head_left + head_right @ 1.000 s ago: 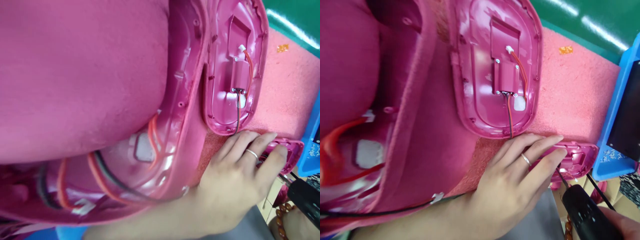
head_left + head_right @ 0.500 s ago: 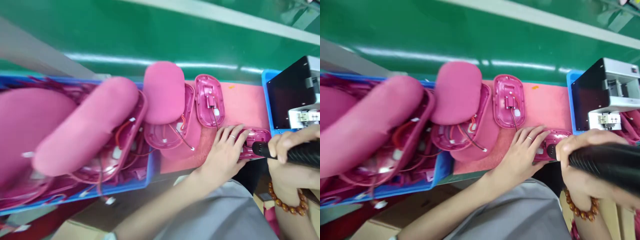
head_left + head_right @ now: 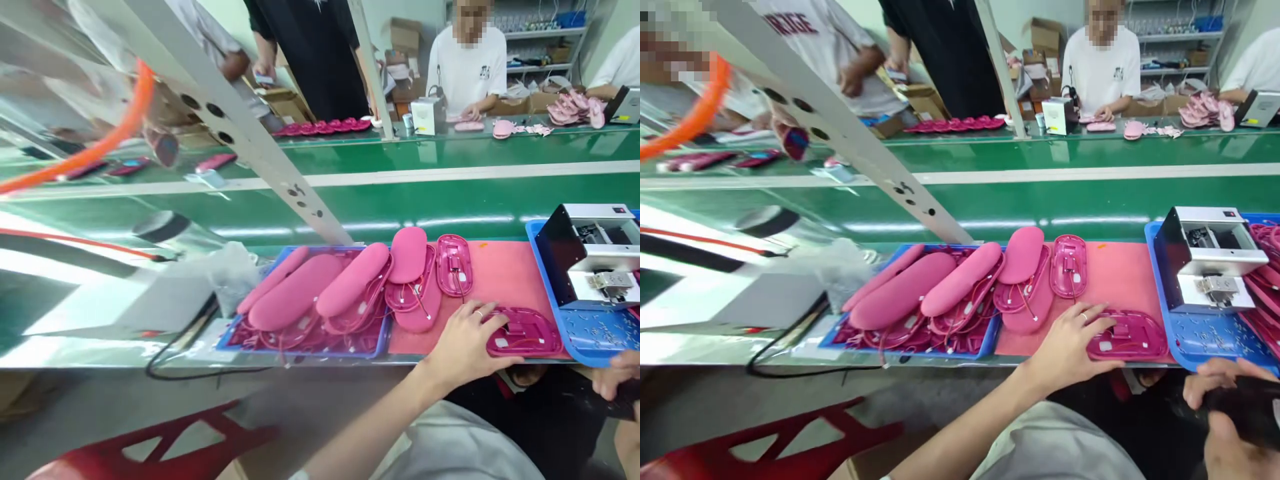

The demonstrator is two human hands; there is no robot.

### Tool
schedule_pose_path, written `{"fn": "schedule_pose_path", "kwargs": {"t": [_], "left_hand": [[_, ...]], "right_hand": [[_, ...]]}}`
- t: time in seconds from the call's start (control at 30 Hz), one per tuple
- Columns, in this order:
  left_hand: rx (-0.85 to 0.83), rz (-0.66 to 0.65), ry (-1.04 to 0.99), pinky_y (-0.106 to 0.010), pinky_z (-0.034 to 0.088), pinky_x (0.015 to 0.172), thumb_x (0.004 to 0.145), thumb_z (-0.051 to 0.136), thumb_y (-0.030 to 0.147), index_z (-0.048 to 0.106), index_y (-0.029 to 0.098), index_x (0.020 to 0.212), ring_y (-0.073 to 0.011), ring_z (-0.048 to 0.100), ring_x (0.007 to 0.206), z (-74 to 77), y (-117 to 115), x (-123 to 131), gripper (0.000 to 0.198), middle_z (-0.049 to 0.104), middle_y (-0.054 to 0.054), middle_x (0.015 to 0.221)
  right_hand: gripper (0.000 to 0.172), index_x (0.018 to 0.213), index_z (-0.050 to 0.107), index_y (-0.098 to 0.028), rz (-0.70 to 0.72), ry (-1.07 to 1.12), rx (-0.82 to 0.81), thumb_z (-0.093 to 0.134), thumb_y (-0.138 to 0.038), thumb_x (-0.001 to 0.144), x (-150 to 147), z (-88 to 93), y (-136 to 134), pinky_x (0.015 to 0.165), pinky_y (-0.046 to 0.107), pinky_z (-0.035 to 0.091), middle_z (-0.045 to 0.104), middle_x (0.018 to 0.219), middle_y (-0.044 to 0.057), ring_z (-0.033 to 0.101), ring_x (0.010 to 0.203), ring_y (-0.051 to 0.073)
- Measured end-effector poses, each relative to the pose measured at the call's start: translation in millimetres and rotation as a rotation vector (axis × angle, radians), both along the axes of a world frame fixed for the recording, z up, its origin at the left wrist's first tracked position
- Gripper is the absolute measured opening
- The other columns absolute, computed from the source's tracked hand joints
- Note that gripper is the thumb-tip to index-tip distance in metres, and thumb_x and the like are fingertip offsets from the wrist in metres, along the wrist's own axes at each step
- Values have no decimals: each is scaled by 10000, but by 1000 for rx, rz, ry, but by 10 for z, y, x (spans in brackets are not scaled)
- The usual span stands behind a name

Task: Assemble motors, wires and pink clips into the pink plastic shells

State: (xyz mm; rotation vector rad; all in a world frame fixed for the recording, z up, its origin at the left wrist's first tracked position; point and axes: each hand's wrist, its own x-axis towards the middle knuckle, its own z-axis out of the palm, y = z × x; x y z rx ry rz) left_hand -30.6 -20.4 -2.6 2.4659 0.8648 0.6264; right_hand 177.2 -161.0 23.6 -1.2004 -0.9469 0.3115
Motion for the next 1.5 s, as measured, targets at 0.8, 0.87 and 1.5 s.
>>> {"fn": "schedule_pose_path", "kwargs": {"t": [0.8, 0.87, 1.5], "left_hand": [[12, -89, -108, -488, 575, 1188, 939, 570, -10, 696, 236, 1393, -242, 674, 1367, 133, 9, -365, 531, 749, -93, 1400], [-14, -96, -60, -556, 515, 1242, 863, 560, -43, 646, 246, 1459, -267, 605, 1456, 9, 40, -302, 668, 695, -98, 1489], [-178, -56, 2, -617, 452, 1244, 913, 839, 387, 461, 253, 1581, -350, 502, 1510, -55, -26, -223, 779, 530, -162, 1641]], "right_hand": [[683, 1302, 524, -167, 56, 62, 113, 546, -825, 1119, -210, -89, -154, 712, 361, 557, 563, 892, 77, 558, 721, 220], [782, 1231, 530, -166, 82, 58, 80, 513, -932, 1070, -140, -50, -165, 710, 413, 573, 563, 916, 95, 573, 736, 250], [676, 1253, 496, -185, 192, 19, 52, 616, -831, 1094, -45, -11, 380, 601, 297, 469, 510, 795, 26, 448, 589, 171]]}}
